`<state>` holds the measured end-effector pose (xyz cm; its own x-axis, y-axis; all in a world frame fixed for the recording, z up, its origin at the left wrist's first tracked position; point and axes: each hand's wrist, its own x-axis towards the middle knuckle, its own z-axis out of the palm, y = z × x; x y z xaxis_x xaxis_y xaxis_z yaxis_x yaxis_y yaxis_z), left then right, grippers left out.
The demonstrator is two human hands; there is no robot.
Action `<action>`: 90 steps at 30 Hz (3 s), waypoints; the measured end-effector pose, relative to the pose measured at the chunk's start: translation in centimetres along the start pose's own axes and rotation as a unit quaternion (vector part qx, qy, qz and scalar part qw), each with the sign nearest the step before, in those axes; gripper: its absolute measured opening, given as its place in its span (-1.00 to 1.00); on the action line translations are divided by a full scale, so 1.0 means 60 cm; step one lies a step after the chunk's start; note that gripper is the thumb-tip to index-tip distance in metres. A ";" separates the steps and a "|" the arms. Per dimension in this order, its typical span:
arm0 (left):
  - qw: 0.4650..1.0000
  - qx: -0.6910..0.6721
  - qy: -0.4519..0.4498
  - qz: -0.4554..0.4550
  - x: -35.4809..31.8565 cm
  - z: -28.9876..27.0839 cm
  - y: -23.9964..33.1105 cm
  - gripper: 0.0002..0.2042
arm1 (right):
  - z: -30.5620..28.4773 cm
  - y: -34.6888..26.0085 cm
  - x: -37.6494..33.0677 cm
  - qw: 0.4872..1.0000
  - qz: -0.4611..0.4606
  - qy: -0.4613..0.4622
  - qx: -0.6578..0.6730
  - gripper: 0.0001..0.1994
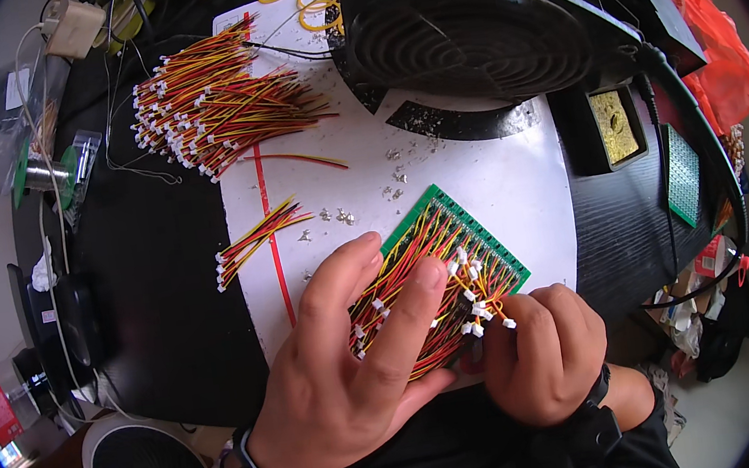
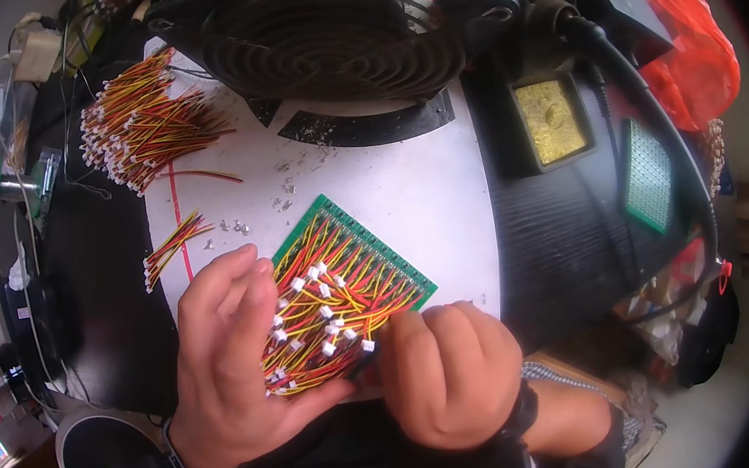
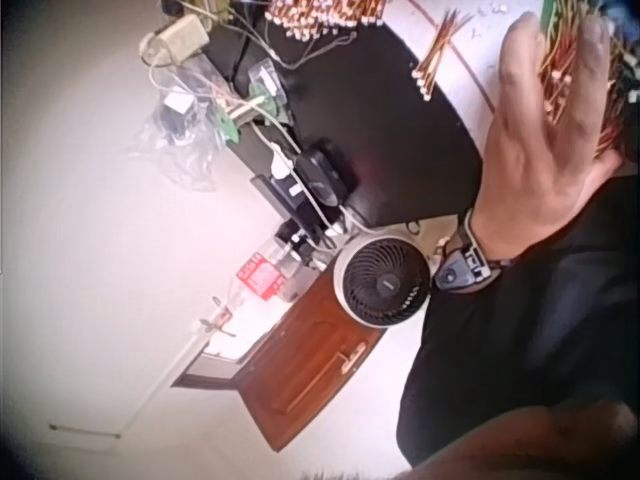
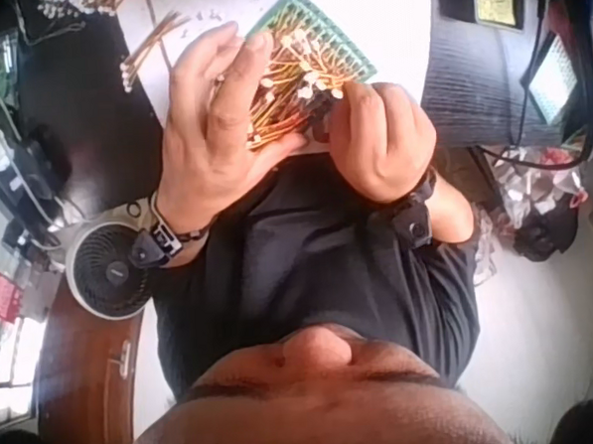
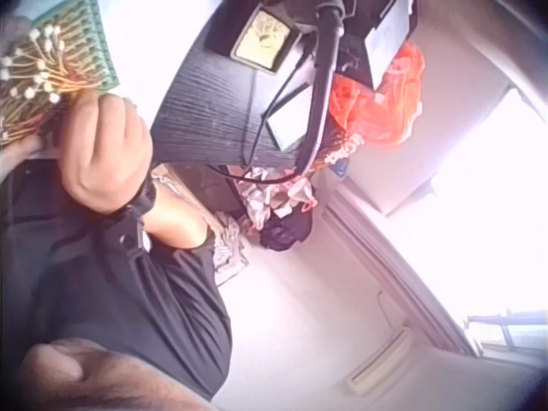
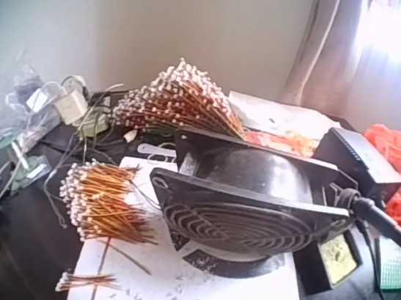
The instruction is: Soldering wire components onto printed circuit boards at a workstation.
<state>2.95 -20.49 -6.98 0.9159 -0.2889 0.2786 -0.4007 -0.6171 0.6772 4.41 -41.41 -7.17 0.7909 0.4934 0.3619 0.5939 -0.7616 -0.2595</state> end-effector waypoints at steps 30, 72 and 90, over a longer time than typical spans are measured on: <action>0.999 -0.042 0.014 0.004 -0.008 0.006 -0.007 0.15 | 0.011 -0.009 0.027 0.999 -0.031 0.017 -0.041 -0.76; 0.994 0.069 -0.057 0.069 -0.009 -0.008 -0.001 -0.78 | 0.011 -0.017 0.001 0.998 0.032 -0.037 -0.035 -0.64; 0.995 0.097 0.020 0.019 -0.007 0.016 0.014 -0.70 | 0.005 -0.016 -0.014 0.983 0.183 -0.022 -0.014 -0.64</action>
<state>2.23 -21.58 -7.16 0.8986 -0.2878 0.3313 -0.4287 -0.7371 0.5224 3.21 -41.00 -7.48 0.9568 0.2011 0.2099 0.2642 -0.9027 -0.3396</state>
